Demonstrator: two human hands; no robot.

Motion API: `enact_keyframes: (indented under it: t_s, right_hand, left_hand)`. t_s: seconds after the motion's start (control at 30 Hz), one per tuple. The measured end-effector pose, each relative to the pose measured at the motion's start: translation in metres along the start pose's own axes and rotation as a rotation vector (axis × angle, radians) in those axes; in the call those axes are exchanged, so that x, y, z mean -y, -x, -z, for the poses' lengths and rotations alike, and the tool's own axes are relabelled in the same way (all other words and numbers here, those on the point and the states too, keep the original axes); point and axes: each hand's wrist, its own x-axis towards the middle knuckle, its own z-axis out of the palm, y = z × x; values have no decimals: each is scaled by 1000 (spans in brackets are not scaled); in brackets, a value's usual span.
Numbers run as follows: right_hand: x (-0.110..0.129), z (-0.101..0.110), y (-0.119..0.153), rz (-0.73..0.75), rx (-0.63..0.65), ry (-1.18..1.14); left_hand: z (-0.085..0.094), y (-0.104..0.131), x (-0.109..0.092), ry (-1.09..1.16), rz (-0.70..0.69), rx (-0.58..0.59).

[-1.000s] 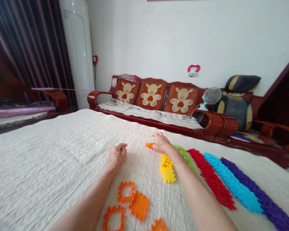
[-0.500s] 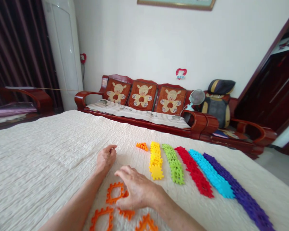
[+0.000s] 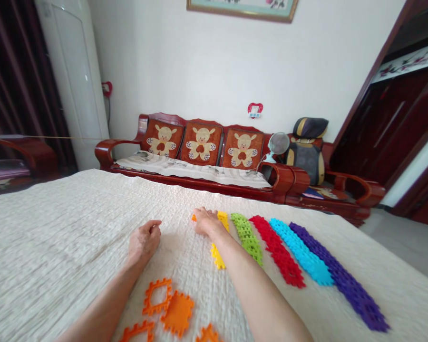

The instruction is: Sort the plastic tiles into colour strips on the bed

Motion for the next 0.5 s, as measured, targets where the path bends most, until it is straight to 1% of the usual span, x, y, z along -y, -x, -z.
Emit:
enact_keyframes:
  t_s: [0.07,0.13,0.37,0.5]
  right_hand:
    - [-3,-2,-4,-10,42,14]
    - [-5,-5,-7,-9,58,24]
    - [-9,-9,-14,-8,11,43]
    - [-7,-9,-13,-9,-23,42]
  left_hand:
    - [0,0,0,2,-1,-2]
    - [0,0,1,8,-3,0]
    - [-2,-2,3,14,-4,11]
    - [-1,-1,0,-5,-2,-11]
